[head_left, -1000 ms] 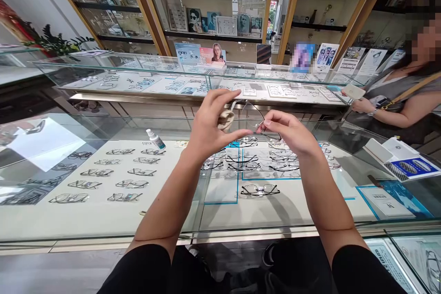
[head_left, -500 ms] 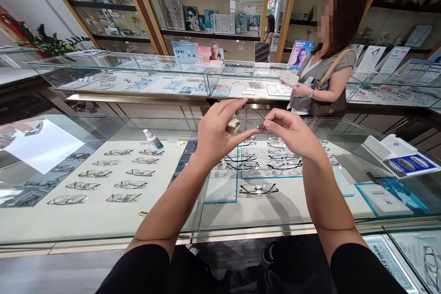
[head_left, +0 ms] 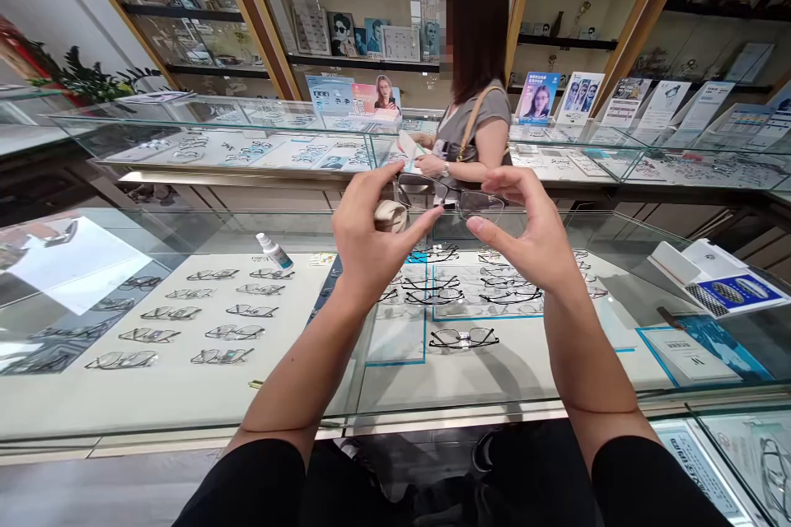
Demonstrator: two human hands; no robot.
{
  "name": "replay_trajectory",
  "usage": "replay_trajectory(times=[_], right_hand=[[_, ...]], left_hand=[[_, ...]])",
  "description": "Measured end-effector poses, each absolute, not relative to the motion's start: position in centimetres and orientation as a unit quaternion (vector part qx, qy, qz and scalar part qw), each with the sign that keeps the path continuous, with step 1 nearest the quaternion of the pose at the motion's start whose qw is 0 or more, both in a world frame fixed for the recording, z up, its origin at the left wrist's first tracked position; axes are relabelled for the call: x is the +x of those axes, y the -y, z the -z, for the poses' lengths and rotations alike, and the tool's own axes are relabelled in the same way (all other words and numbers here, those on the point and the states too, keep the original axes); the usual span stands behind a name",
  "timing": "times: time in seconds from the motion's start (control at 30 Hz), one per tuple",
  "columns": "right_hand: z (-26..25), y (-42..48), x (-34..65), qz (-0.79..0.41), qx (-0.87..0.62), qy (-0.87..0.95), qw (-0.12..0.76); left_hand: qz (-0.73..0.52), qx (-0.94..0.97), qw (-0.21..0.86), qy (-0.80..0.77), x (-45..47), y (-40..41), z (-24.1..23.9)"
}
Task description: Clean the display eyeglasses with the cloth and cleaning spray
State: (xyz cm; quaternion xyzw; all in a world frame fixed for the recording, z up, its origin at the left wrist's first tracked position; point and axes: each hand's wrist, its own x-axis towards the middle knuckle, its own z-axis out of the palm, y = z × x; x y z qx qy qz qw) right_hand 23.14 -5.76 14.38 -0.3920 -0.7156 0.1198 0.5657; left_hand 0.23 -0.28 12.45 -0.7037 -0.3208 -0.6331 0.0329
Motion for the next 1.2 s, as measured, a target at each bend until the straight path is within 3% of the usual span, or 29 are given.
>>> replay_trajectory(times=[0.17, 0.6, 0.87, 1.2], right_hand=[[-13.8, 5.5, 22.3, -0.090, -0.401, 0.697, 0.588], [-14.0, 5.7, 22.7, -0.095, -0.407, 0.665, 0.619], [-13.6, 5.1, 23.1, -0.110, -0.420, 0.650, 0.623], [-12.5, 4.1, 22.6, -0.145, -0.417, 0.623, 0.645]], left_hand=[[0.665, -0.668, 0.050, 0.329, 0.2, 0.2, -12.3], [0.672, -0.663, -0.051, 0.325, 0.3, 0.8, -12.7], [0.701, -0.655, 0.057, 0.276, 0.4, -0.2, -12.1], [0.716, -0.646, 0.075, 0.252, 0.8, 0.1, -11.8]])
